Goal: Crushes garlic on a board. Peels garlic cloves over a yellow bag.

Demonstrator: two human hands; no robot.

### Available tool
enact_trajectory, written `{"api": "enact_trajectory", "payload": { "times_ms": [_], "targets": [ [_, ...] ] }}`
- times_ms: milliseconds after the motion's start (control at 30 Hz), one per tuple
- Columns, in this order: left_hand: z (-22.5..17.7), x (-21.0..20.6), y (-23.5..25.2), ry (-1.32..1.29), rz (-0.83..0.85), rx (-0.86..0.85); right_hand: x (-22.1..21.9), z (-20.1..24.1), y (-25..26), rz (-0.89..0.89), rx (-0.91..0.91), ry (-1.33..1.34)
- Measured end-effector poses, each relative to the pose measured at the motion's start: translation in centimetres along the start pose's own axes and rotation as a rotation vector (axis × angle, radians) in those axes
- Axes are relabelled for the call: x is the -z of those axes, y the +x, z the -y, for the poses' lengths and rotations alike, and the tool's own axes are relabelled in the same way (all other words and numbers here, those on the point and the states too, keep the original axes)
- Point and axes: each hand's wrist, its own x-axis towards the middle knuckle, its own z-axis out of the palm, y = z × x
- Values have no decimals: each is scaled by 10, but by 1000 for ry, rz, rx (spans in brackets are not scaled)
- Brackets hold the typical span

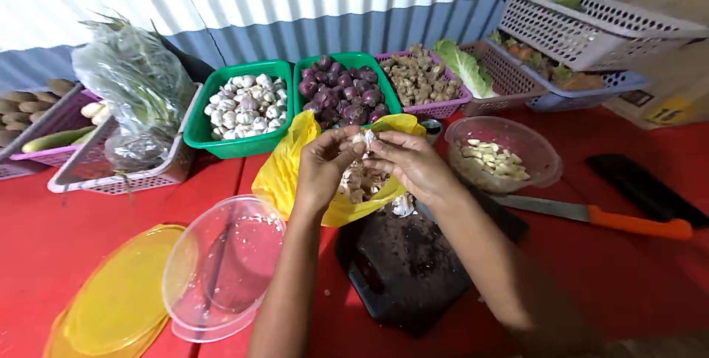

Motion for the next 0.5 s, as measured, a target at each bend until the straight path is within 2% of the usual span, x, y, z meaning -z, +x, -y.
{"api": "enact_trajectory", "payload": {
  "times_ms": [100, 367, 500],
  "targets": [
    [4, 6, 2, -68, -4, 29, -3, -4, 5, 29, 4, 66],
    [10, 11, 4, -228, -23, 168, -5, -14, 13, 18, -122, 216],
    [8, 11, 4, -37, 20, 123, -1, -27, 14, 22, 37, -27]
  ]
}}
